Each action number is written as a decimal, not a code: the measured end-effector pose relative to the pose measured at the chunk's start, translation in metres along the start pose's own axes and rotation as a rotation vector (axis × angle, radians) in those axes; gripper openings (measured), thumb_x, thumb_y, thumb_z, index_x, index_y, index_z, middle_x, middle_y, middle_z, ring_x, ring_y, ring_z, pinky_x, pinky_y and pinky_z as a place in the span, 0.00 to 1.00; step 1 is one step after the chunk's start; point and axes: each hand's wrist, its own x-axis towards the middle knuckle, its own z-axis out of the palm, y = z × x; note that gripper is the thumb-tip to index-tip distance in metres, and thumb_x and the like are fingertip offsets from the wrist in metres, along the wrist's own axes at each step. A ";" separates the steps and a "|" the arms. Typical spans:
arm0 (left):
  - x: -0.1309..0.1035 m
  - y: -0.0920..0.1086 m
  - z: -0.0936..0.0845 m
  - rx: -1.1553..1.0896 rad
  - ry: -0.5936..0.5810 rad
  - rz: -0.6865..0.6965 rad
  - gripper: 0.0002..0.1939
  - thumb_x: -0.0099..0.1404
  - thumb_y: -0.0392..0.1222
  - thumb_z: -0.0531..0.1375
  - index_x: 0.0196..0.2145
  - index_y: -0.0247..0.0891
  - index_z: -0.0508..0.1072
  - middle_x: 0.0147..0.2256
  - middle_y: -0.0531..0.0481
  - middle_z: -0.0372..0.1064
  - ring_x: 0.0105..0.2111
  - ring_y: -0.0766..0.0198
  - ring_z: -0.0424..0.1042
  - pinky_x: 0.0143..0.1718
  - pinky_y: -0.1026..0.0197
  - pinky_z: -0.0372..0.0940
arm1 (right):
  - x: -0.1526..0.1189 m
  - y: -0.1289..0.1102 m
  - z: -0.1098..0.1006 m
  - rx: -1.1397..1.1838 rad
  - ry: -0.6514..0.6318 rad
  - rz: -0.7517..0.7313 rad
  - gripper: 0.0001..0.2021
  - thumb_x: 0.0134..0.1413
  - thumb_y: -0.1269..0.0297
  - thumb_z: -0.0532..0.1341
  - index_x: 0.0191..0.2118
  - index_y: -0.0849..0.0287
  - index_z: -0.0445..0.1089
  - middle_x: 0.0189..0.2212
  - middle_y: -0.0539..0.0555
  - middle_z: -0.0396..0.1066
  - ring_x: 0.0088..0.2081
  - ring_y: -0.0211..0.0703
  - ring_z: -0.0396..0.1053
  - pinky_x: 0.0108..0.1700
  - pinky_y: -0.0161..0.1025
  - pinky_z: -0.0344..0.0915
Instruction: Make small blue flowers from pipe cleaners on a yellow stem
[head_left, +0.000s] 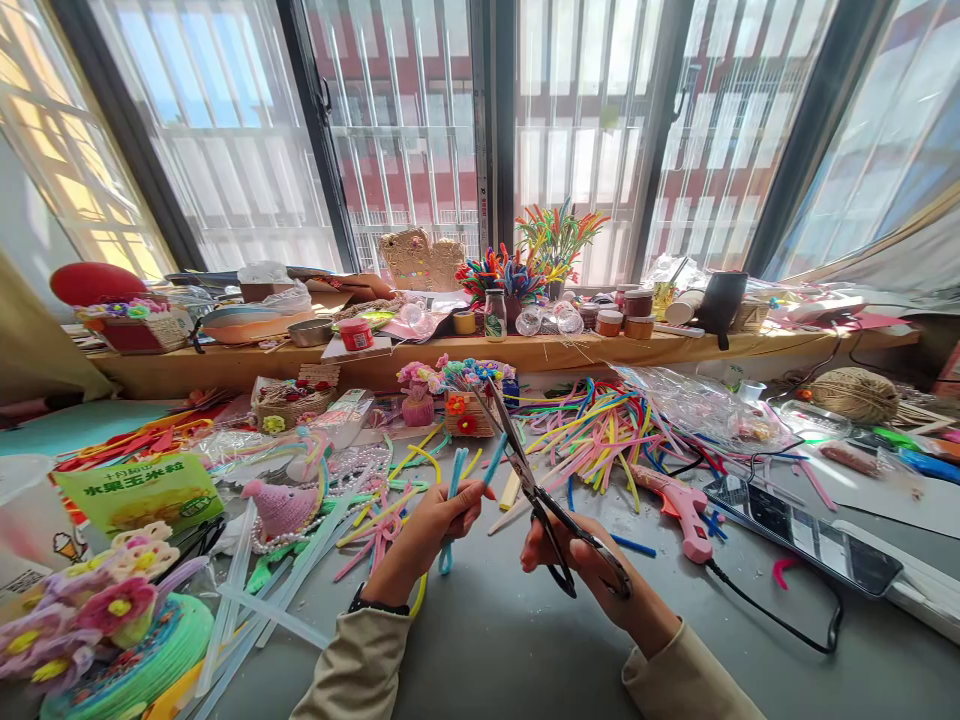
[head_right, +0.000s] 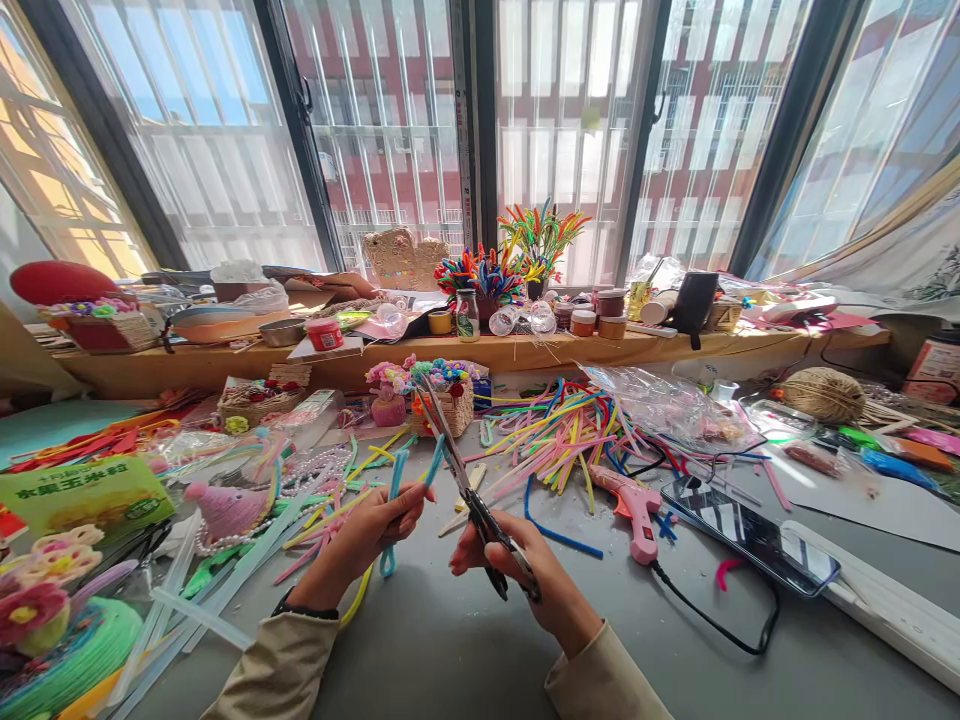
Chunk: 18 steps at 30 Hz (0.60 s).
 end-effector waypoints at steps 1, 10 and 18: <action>0.000 0.000 0.000 -0.007 -0.001 0.005 0.14 0.54 0.48 0.53 0.26 0.32 0.66 0.13 0.60 0.47 0.12 0.77 0.39 0.15 0.65 0.33 | 0.000 0.001 -0.001 0.022 0.002 0.007 0.21 0.39 0.48 0.57 0.32 0.63 0.64 0.22 0.52 0.66 0.25 0.38 0.64 0.40 0.46 0.59; -0.001 0.000 0.001 -0.007 -0.007 -0.008 0.13 0.55 0.47 0.53 0.25 0.32 0.65 0.13 0.61 0.43 0.13 0.77 0.39 0.15 0.66 0.33 | -0.001 0.016 -0.008 0.195 -0.089 0.056 0.19 0.43 0.48 0.52 0.28 0.64 0.60 0.13 0.47 0.62 0.13 0.29 0.57 0.39 0.47 0.60; 0.001 -0.002 0.000 -0.012 0.033 -0.014 0.13 0.55 0.47 0.53 0.26 0.33 0.66 0.13 0.61 0.44 0.13 0.77 0.38 0.15 0.66 0.34 | -0.001 0.014 -0.005 0.100 -0.039 0.084 0.19 0.41 0.48 0.55 0.23 0.63 0.60 0.12 0.45 0.61 0.12 0.29 0.57 0.38 0.46 0.61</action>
